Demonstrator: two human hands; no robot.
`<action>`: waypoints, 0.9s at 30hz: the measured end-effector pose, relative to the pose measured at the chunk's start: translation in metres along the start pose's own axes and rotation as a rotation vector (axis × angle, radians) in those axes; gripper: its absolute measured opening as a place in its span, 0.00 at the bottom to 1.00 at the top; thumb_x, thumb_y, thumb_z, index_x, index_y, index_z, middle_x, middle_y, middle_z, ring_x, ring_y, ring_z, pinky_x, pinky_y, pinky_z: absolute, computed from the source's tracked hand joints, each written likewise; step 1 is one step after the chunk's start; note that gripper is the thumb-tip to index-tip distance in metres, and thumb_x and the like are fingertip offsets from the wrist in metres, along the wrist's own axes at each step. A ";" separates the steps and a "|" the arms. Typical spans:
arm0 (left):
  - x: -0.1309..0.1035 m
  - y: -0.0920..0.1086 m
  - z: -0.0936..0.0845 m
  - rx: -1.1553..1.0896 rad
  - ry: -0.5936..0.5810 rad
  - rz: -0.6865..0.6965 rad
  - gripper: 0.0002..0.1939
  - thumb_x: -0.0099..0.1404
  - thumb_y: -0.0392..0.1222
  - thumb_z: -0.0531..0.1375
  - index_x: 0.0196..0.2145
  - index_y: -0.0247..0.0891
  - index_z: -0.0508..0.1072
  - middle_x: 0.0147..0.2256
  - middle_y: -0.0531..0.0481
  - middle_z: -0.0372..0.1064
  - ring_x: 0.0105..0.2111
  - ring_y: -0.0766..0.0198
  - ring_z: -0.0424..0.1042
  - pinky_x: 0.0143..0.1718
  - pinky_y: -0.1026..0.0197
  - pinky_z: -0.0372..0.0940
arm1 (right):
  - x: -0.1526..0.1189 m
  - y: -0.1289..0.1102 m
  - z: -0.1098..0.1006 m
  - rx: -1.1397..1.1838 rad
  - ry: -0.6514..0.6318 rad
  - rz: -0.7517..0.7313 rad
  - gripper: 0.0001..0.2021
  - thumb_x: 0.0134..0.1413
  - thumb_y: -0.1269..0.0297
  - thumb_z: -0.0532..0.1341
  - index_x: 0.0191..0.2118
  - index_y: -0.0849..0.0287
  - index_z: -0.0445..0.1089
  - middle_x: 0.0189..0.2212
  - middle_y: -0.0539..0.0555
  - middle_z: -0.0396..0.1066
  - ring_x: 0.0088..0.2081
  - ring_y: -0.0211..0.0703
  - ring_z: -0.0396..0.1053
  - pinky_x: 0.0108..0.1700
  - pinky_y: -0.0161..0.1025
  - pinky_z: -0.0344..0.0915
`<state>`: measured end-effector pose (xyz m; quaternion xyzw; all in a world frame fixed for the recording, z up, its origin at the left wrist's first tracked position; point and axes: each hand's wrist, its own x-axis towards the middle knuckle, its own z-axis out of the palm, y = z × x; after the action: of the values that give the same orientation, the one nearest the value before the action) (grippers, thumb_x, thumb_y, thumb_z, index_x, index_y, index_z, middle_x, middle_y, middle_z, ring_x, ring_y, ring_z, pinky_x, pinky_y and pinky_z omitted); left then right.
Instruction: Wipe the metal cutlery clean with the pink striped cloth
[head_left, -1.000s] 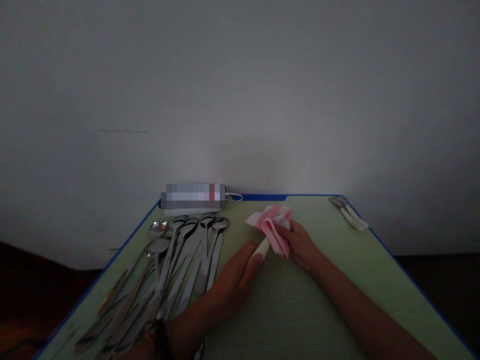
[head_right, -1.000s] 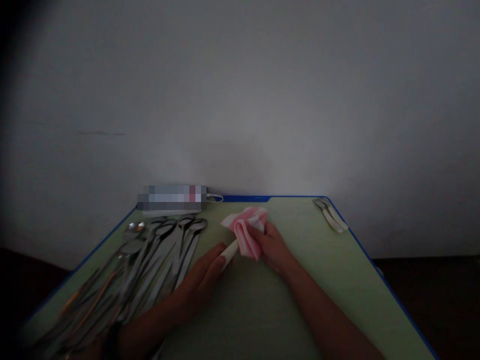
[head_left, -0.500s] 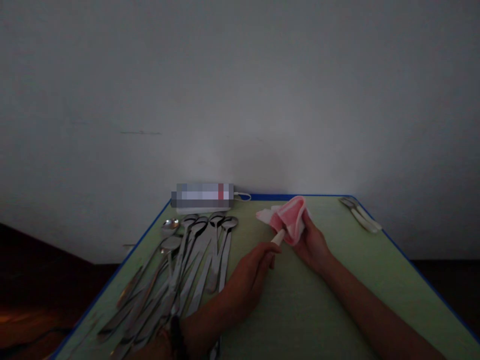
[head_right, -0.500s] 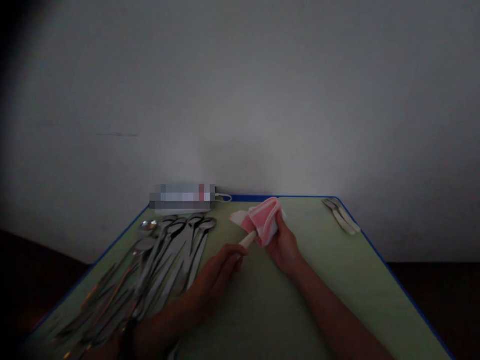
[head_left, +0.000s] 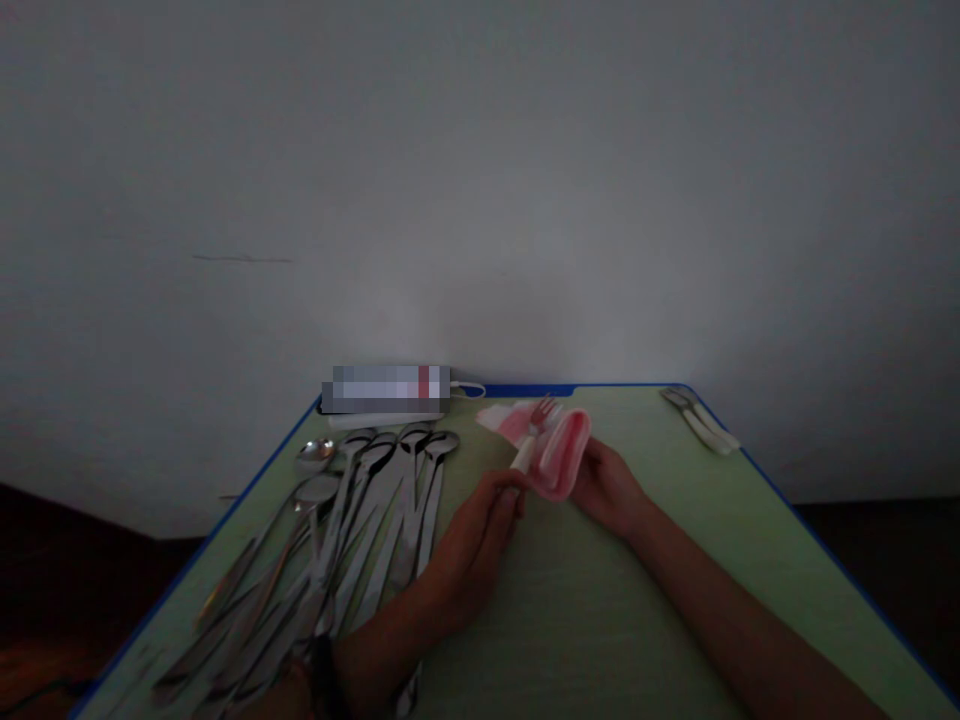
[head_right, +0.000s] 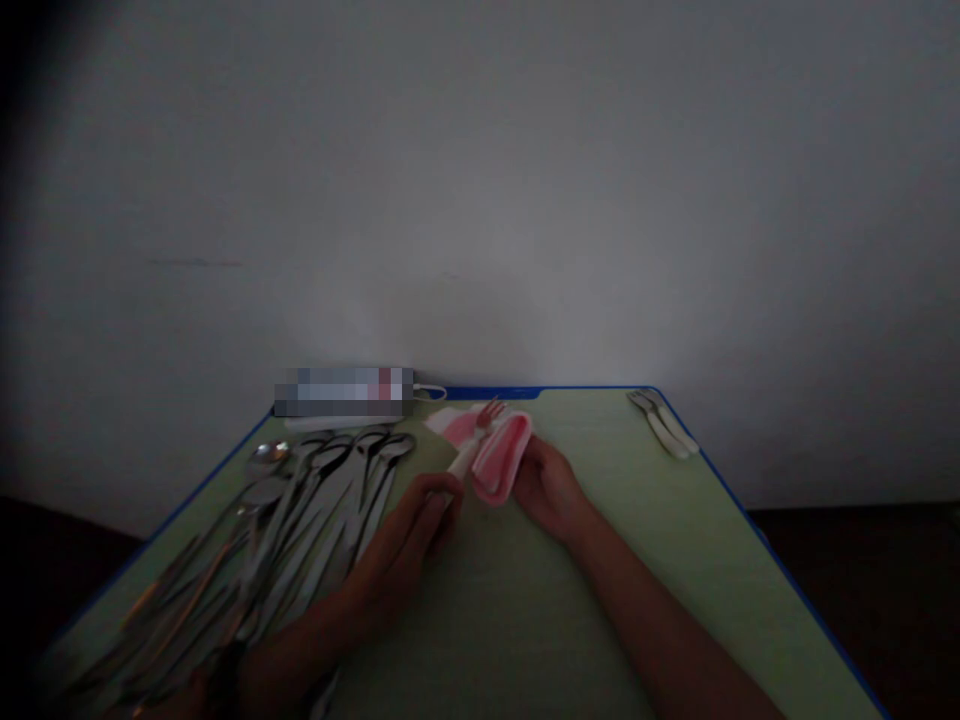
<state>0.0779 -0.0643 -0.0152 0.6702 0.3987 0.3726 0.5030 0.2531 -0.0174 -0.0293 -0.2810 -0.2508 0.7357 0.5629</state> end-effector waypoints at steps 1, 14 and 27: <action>0.000 0.000 0.000 0.040 -0.015 0.001 0.12 0.68 0.46 0.43 0.41 0.39 0.61 0.28 0.54 0.57 0.28 0.68 0.59 0.29 0.66 0.59 | 0.000 -0.001 0.001 -0.009 0.001 -0.009 0.10 0.48 0.63 0.53 0.34 0.59 0.69 0.32 0.54 0.73 0.39 0.45 0.69 0.44 0.44 0.63; 0.000 0.009 -0.003 0.416 -0.283 0.126 0.12 0.68 0.42 0.43 0.41 0.41 0.64 0.35 0.52 0.67 0.34 0.64 0.66 0.36 0.64 0.60 | -0.007 0.000 -0.001 -0.127 -0.027 -0.089 0.08 0.44 0.66 0.64 0.33 0.62 0.70 0.24 0.49 0.72 0.24 0.35 0.66 0.29 0.33 0.64; -0.004 0.019 -0.005 0.611 -0.448 0.275 0.12 0.66 0.39 0.46 0.46 0.44 0.62 0.40 0.50 0.66 0.38 0.62 0.66 0.40 0.61 0.58 | -0.005 0.005 0.005 -0.088 0.090 -0.124 0.12 0.47 0.58 0.62 0.31 0.64 0.71 0.24 0.51 0.73 0.25 0.36 0.68 0.30 0.33 0.64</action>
<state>0.0746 -0.0691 0.0040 0.9006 0.2783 0.1457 0.3005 0.2475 -0.0232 -0.0285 -0.3218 -0.2743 0.6743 0.6054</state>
